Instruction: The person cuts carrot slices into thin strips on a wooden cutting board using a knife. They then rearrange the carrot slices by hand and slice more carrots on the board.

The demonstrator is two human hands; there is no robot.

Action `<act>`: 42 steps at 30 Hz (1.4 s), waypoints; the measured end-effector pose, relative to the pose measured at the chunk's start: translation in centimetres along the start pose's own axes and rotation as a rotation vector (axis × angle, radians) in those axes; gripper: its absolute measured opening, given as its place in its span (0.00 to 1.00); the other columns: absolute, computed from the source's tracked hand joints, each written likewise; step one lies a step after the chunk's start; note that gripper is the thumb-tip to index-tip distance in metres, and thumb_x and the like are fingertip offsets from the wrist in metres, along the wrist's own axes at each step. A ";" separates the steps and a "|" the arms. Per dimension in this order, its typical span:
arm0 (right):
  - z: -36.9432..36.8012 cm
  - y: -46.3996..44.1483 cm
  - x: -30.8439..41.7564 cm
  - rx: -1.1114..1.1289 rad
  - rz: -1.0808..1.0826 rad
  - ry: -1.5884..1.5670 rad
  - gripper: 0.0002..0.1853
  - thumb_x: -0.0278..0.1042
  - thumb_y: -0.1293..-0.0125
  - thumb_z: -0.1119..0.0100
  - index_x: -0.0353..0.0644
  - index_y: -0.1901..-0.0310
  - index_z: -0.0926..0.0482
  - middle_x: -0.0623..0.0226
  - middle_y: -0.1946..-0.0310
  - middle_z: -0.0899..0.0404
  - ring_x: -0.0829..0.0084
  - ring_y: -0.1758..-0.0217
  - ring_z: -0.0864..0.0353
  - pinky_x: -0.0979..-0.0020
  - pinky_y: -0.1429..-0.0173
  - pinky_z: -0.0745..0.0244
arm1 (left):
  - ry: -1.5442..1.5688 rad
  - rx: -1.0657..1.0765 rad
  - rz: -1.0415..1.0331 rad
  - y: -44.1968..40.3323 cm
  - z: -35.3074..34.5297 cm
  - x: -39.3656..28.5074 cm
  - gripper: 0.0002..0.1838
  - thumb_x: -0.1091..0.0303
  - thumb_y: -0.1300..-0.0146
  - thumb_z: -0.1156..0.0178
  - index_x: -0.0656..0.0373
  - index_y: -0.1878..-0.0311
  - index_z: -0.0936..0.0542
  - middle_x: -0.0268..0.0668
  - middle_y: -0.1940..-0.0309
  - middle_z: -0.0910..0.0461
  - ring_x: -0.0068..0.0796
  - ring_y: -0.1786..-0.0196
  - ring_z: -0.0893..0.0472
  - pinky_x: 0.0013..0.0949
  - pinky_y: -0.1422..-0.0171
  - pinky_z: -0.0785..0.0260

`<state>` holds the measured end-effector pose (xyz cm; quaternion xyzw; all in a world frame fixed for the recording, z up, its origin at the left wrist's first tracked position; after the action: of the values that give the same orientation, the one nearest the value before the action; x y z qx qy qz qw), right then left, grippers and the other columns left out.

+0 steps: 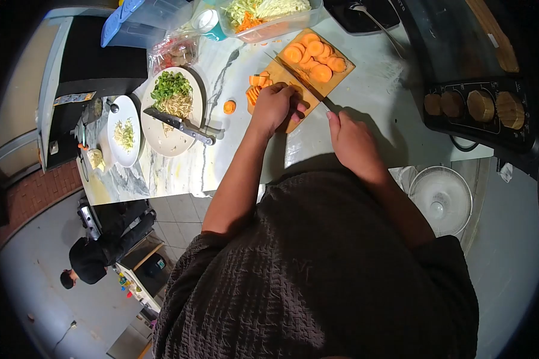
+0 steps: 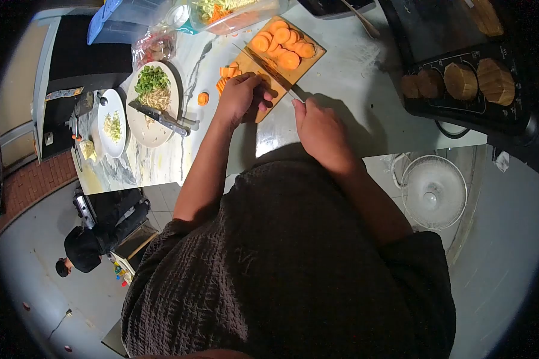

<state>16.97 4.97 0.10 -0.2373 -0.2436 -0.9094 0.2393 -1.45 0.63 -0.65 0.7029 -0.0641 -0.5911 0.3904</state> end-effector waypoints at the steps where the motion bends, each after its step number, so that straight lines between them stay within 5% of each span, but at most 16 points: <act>1: 0.0 0.0 0.0 -0.001 0.001 0.000 0.23 0.51 0.25 0.58 0.38 0.61 0.24 0.42 0.71 0.20 0.38 0.64 0.21 0.43 0.58 0.27 | 0.000 0.000 -0.001 0.0 0.0 0.0 0.13 0.69 0.31 0.53 0.70 0.64 0.25 0.44 0.77 0.19 0.29 0.82 0.23 0.29 0.74 0.30; 42: 0.1 0.0 1.9 0.123 -0.108 -0.022 0.24 0.51 0.25 0.58 0.35 0.61 0.22 0.40 0.68 0.19 0.38 0.60 0.19 0.45 0.55 0.25 | -0.100 -0.040 0.028 0.3 -0.3 -0.4 0.15 0.66 0.28 0.55 0.68 0.62 0.24 0.39 0.77 0.20 0.26 0.81 0.24 0.28 0.73 0.31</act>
<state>15.59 4.41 1.23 -0.2187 -0.3139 -0.9017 0.2014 -1.22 0.76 -0.20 0.6635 -0.0814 -0.6212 0.4090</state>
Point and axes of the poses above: each hand's wrist, its own y-axis away from the middle knuckle, its own z-axis out of the back of the hand, x = y × z, the point moved 1 cm from there along -y, towards the middle knuckle
